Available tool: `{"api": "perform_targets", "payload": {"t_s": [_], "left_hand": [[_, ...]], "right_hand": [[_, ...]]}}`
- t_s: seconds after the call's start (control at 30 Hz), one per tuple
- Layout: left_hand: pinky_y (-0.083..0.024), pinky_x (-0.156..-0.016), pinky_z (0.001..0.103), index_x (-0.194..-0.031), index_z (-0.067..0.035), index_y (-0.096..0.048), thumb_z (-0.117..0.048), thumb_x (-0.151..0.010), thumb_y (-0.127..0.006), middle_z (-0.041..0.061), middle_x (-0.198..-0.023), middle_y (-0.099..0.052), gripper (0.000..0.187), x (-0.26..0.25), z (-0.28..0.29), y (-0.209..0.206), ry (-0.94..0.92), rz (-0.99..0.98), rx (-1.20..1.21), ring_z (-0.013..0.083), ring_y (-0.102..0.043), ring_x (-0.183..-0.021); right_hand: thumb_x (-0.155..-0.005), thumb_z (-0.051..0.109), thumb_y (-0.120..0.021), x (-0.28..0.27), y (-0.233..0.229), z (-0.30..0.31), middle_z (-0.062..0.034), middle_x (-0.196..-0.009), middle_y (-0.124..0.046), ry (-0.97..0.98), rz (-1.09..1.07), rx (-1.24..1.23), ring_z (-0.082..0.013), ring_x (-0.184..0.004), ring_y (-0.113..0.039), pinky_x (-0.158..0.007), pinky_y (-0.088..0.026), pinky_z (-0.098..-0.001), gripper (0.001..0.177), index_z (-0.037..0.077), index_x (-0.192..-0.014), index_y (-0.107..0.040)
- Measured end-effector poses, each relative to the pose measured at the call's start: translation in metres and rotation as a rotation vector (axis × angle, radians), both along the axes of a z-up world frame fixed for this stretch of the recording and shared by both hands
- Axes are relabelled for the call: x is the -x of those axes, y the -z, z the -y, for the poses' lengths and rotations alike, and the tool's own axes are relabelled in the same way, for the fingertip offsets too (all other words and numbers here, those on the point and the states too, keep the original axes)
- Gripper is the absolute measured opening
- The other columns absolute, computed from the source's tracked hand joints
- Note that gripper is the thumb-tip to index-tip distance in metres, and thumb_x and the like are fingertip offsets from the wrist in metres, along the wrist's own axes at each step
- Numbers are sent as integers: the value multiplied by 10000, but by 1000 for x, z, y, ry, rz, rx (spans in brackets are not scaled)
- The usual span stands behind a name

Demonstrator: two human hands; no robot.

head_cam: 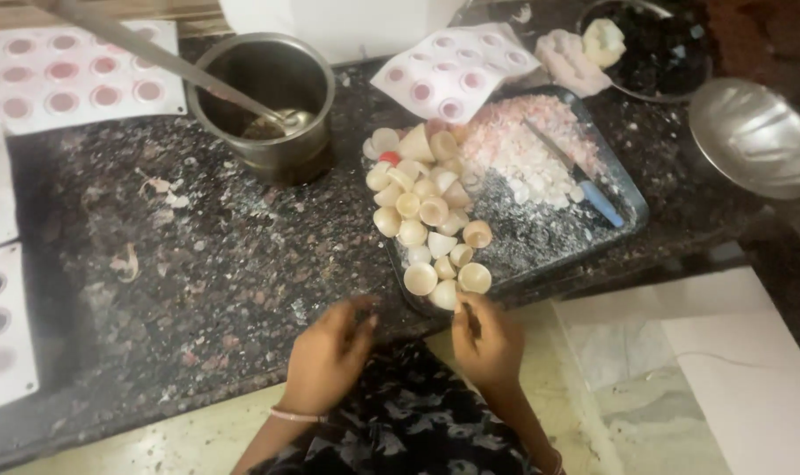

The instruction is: Pouring melted wax into molds and preparing wax scraps for melting in a candle studio.

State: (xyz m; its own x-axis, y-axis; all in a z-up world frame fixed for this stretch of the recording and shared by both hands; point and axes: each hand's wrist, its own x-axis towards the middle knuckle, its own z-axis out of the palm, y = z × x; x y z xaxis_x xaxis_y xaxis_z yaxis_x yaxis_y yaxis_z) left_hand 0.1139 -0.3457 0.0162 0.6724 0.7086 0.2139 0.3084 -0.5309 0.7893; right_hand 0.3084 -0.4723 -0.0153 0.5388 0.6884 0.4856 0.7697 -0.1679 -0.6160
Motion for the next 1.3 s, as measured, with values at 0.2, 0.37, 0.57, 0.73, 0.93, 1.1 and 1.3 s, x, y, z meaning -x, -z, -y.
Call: {"api": "perform_targets", "payload": {"t_s": [0.2, 0.37, 0.57, 0.73, 0.93, 1.1, 1.3], "left_hand": [[-590, -696, 373, -1162, -78, -696, -310, -909, -678, 124, -923, -784, 343, -45, -45, 25, -163, -154, 506, 239, -777, -750], [-592, -673, 368, -931, -6, -724, -318, -914, -633, 166, -794, -785, 325, -83, -60, 38, 8, -340, 604, 218, -762, -597], [-578, -503, 353, -836, 16, -606, -191, -949, -668, 180, -713, -733, 244, -89, -63, 92, -5, -56, 1028, 236, -732, -552], [-559, -434, 336, -837, 13, -591, -148, -948, -654, 152, -663, -697, 205, -77, -64, 110, -43, 120, 1033, 239, -683, -486], [-551, -434, 326, -833, 12, -600, -164, -939, -672, 132, -660, -681, 217, -39, -68, 111, -75, 132, 1020, 226, -661, -473], [-536, -443, 315, -838, 9, -609, -187, -939, -680, 122, -679, -696, 231, -15, -63, 89, -59, 29, 968, 209, -671, -483], [-492, -430, 306, -865, -9, -633, -196, -940, -676, 113, -690, -721, 206, -5, -68, 90, -33, -10, 925, 194, -666, -471]], "right_hand": [[-917, 154, -692, 5, 2, 18, -125, -893, -741, 15, -69, -4, -235, -741, -736, -665, -569, -329, 188, 91, -1092, -713], [-897, 223, -703, -12, 32, 39, -113, -784, -746, 183, -63, 159, -232, -644, -715, -623, -559, -334, 201, 117, -1061, -753], [-915, 210, -690, 0, 15, 34, -112, -794, -748, 216, -209, 156, -218, -650, -731, -644, -571, -337, 210, 100, -1085, -745], [-918, 193, -704, 4, 10, 35, -124, -856, -749, 228, -43, 59, -237, -729, -732, -669, -568, -336, 192, 98, -1080, -743], [-890, 201, -719, 13, 8, 30, -116, -845, -753, 309, -115, 82, -234, -708, -739, -667, -572, -341, 191, 113, -1055, -755], [-902, 206, -713, 11, 4, 31, -117, -851, -754, 321, -99, 102, -236, -733, -742, -680, -570, -341, 190, 104, -1057, -748], [-928, 201, -706, -8, -18, 16, -121, -834, -752, 428, -115, 198, -219, -710, -745, -666, -568, -344, 171, 100, -1060, -748]]}}
